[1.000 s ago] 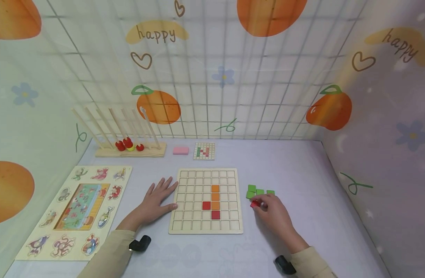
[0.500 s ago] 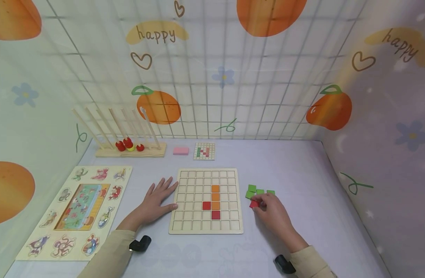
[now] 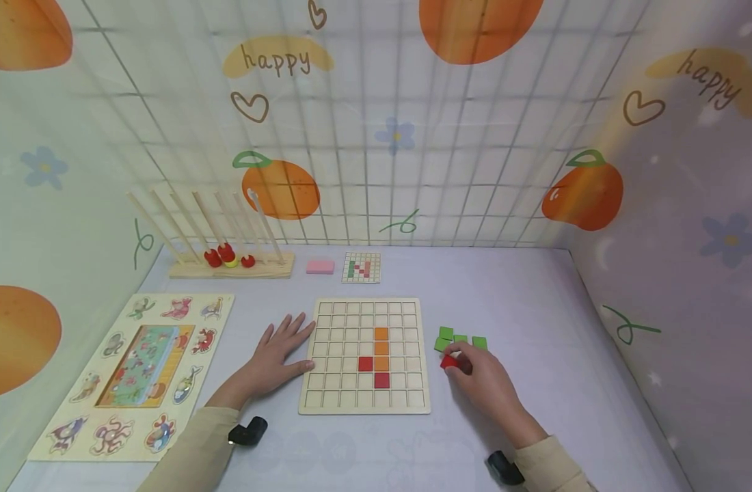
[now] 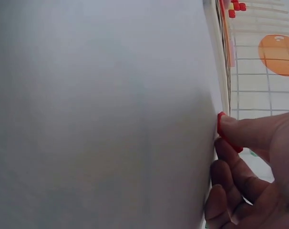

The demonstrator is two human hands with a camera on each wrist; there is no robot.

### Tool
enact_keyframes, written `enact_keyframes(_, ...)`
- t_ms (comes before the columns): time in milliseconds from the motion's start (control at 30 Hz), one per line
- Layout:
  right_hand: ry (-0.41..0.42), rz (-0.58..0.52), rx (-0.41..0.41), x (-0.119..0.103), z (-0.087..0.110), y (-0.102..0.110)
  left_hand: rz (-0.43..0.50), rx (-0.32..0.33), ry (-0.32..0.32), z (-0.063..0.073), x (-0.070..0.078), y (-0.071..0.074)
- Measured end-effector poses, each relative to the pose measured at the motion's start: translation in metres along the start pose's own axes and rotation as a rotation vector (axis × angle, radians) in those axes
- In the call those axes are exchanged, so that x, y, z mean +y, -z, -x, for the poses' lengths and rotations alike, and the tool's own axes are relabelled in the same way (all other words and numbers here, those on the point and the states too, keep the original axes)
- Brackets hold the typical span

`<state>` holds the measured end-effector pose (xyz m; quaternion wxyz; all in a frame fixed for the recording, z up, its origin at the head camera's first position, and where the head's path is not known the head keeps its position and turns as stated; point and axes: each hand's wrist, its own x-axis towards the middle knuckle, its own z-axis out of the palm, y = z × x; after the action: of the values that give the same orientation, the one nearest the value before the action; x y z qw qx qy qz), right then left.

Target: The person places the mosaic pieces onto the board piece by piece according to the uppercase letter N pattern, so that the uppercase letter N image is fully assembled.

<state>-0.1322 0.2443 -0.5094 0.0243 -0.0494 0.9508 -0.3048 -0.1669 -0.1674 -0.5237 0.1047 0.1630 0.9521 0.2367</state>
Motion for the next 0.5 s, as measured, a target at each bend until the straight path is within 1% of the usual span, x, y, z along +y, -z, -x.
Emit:
enact_keyframes(167,0.017,-0.018,0.006,0.0,0.0006,0.0007,0.004,0.002,-0.003,0.0001,-0.0004,0.0)
enact_keyframes(500,0.026,-0.072,0.028,-0.0018,-0.0032,-0.0034,0.004,0.012,-0.01,0.0003,-0.0017,-0.0008)
